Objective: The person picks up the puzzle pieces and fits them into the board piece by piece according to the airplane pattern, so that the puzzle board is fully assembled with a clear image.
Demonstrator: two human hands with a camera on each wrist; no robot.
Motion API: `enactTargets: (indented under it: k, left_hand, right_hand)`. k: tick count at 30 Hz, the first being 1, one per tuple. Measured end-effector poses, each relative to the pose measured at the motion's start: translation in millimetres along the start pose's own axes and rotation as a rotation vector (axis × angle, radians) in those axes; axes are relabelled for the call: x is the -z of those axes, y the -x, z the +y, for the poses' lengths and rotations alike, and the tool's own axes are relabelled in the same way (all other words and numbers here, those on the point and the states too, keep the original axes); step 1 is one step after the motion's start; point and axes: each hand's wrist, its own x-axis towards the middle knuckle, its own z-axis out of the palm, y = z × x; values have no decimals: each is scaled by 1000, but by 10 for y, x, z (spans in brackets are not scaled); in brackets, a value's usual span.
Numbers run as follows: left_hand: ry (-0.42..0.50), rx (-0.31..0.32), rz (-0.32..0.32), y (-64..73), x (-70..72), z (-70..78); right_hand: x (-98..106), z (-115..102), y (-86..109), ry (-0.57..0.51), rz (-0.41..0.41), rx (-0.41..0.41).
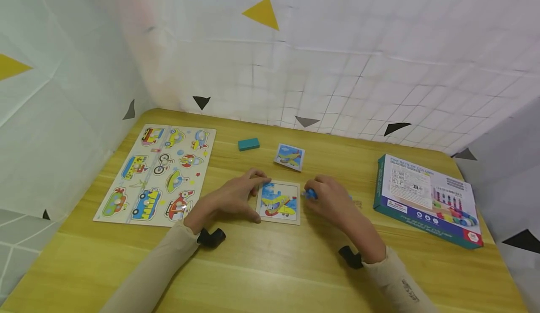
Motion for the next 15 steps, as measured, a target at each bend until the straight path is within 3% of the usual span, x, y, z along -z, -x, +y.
enactTargets:
  k: [15]
  left_hand:
    - [-11, -12, 3, 2, 3, 9]
  right_hand:
    - [-5, -141, -117, -16, 13, 20]
